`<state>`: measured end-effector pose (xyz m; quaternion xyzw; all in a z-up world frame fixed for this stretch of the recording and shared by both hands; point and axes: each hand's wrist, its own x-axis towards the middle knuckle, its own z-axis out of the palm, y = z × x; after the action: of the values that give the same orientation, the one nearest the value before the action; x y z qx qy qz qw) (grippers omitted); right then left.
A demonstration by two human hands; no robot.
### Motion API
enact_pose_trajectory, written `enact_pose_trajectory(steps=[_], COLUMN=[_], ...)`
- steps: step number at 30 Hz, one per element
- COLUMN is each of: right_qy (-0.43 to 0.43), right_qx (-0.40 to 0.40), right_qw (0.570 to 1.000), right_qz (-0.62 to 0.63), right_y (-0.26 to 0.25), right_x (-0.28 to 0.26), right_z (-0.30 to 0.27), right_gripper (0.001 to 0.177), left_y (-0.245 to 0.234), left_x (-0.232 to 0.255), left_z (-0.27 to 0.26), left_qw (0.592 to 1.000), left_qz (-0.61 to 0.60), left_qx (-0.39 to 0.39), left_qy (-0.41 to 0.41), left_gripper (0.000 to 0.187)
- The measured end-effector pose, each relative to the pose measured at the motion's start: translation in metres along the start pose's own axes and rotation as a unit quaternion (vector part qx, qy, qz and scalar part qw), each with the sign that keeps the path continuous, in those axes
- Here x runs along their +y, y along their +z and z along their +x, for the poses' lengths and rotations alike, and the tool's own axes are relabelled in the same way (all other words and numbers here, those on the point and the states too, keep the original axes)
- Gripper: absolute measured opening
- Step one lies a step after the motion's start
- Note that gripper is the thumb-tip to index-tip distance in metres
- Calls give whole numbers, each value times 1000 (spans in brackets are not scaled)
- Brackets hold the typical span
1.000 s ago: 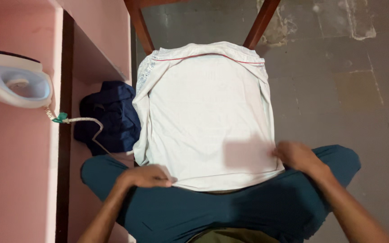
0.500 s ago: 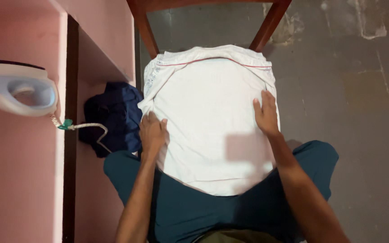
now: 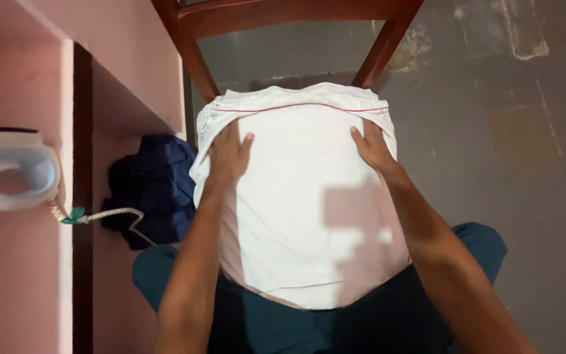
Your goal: The person irons a white shirt laid out on a chair. They smooth the fabric with their hands, then use a handheld iron to press the shirt repeatedly, moving the iron across different sections.
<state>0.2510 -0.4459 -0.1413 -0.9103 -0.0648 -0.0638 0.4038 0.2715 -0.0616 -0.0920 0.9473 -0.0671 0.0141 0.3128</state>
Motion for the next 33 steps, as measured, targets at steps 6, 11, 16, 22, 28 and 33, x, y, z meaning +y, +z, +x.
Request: enact_pose_trajectory(steps=[6,11,16,22,28,33], right_qy=[13,-97,-61,-120,81,49], right_qx=[-17,98,59,57,109,132], right_qw=[1000,987,995,991,966,968], right_qz=[-1,-82,-57,-36,-219,-209], right_y=[0,14,5,-7,1,-2], right_x=[-4,7,-14,-56,-40,-42], right_z=[11,6,10,32,42,56], right_gripper=[55,48,44,44,27,29], left_y=[-3,16,19,5,-2,5], left_x=[-1,-6,-25,-34,-15,-36], left_z=[15,17,26,33,26,43], left_qw=[991,995,998,978,976,981], left_qz=[70,18,35,33,-123,-84], left_qx=[-44,60,13,148,177,173], left_qy=[-102,82,43,141,-36,-37], left_gripper=[61,54,60,46,32,34])
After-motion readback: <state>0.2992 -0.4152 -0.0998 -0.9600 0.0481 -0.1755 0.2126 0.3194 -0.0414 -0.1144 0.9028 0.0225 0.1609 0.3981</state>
